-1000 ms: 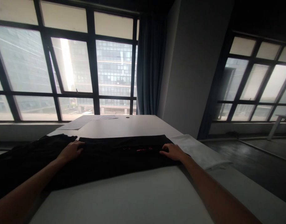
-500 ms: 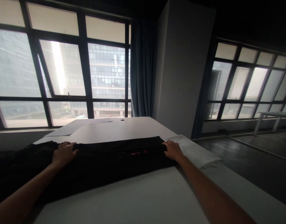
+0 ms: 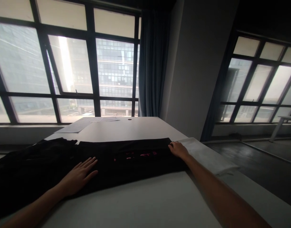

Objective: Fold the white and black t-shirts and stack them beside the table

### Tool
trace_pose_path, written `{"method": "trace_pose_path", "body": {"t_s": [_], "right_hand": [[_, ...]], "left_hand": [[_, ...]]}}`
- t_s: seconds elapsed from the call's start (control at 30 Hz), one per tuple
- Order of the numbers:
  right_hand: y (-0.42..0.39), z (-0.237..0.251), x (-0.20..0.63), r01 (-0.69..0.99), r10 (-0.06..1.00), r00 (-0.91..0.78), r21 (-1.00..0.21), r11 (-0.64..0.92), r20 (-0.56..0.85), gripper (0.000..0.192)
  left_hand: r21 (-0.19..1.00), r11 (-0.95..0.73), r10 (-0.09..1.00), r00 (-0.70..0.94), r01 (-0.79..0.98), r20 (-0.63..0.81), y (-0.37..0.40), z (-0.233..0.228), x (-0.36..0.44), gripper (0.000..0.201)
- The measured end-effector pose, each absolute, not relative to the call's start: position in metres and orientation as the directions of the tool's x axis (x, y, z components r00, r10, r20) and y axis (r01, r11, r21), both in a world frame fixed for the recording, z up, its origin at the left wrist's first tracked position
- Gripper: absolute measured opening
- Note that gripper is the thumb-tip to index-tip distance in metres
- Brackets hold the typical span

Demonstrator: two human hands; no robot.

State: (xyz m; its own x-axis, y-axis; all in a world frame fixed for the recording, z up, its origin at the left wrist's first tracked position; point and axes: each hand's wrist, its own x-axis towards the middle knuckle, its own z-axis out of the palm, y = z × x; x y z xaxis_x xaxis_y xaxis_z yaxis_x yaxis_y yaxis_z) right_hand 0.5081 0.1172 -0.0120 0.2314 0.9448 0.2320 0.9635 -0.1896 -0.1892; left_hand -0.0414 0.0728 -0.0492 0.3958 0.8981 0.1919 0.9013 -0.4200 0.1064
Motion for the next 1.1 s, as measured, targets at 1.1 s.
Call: {"method": "trace_pose_path", "body": {"t_s": [1.1], "right_hand": [[0.219,-0.028,0.465,0.997,0.999,0.034,-0.068,-0.035,-0.020,0.058]], "left_hand": [[0.120,-0.264,0.964,0.257,0.957,0.067,0.059,-0.026,-0.032,0.068]]}}
